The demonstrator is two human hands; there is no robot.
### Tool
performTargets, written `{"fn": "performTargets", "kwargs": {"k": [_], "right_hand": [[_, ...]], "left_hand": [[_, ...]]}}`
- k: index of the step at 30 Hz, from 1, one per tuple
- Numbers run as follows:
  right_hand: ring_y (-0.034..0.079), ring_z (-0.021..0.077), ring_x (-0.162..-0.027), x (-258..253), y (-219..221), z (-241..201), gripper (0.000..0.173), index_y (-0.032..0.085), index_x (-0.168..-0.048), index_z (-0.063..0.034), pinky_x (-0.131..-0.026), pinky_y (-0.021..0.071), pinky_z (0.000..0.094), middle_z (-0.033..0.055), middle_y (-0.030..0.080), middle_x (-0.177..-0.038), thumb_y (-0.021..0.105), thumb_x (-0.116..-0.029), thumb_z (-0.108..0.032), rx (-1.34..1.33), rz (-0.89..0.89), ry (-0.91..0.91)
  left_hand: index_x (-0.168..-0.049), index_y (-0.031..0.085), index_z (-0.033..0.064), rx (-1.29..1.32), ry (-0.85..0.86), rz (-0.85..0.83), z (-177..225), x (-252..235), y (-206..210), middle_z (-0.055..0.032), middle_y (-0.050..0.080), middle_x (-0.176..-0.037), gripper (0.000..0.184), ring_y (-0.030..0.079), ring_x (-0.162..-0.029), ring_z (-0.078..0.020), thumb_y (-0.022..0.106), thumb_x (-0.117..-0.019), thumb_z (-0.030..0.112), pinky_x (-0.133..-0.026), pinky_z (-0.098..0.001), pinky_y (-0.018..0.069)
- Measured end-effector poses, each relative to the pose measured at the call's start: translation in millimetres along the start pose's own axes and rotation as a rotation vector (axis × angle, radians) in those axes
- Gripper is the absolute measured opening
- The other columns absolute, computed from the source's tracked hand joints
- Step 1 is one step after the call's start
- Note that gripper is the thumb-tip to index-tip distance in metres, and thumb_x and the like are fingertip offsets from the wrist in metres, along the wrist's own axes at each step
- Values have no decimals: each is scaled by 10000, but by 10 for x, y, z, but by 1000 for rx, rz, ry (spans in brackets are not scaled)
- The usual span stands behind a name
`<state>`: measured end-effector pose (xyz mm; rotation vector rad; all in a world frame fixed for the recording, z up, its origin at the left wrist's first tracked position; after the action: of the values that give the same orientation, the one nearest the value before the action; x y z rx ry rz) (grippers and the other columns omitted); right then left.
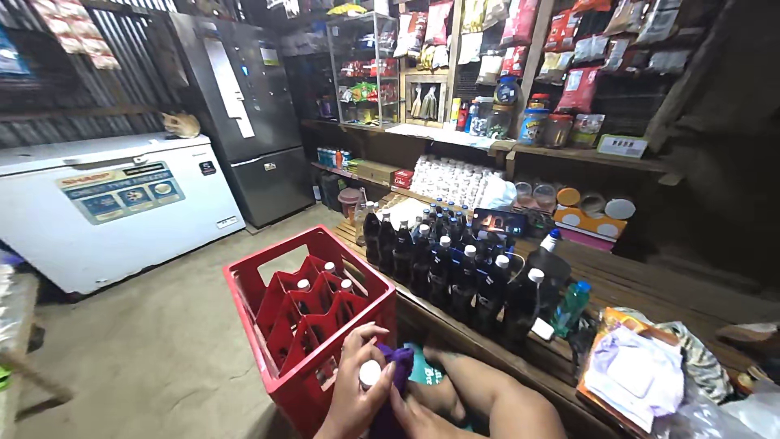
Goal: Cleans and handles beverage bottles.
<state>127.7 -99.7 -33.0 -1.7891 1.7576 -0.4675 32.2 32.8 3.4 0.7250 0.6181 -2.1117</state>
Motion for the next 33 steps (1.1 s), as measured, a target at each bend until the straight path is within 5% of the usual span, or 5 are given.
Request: {"fn": "performTargets", "kwargs": {"k": [9,17,25,29,33], "right_hand": [[257,350,-1535,-53,141,424,981,1,-1619,11,-1249,220,470,289,169,-1657,691,-941,-150,-325,-124,292],[540,398,-1270,-40,-167,-16,775,318,-1528,109,-1089,430,511,352,504,-1370,683,-905,-172,-162,-16,31],[260,328,-1533,-18,141,349,1024,-23,-1621,-4,-1241,248,469,283,140,-1663,687,-885,-57,-375,-114,303],[298,278,-1518,-23,127,469,974,97,-1608,39,-1232,274,430,267,207,-1650,712,-870,-121,-455,-64,217],[466,436,-1348,-2,-134,-66,871,211,-1548,141,-1132,384,514,402,397,-1466,662,-844,-103,-270,-46,124]], "left_hand": [[-728,593,127,11,-52,-14,-15,-67,27,-83,651,-1244,394,501,-1319,-168,658,-925,462,-1136,-366,371],[-757,578,140,-10,16,-92,59,-1,84,-77,632,-1262,374,478,-1353,-170,654,-952,450,-1164,-381,354],[-736,593,134,-8,-12,-80,41,-31,88,-84,639,-1261,380,484,-1341,-181,652,-938,450,-1151,-381,352],[-751,598,127,-5,18,-112,59,0,114,-89,641,-1261,369,477,-1355,-180,664,-941,436,-1167,-395,345],[-753,585,141,26,23,-83,56,25,28,-61,640,-1256,385,476,-1354,-151,647,-954,463,-1161,-364,354]]}}
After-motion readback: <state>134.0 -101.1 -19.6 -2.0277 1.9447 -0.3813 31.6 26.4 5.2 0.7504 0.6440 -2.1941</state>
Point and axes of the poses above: each hand's wrist, its own x-axis away from the middle knuckle, its own y-axis out of the palm, z = x × y, the point moved 4 cm from there along -x, towards the middle knuckle
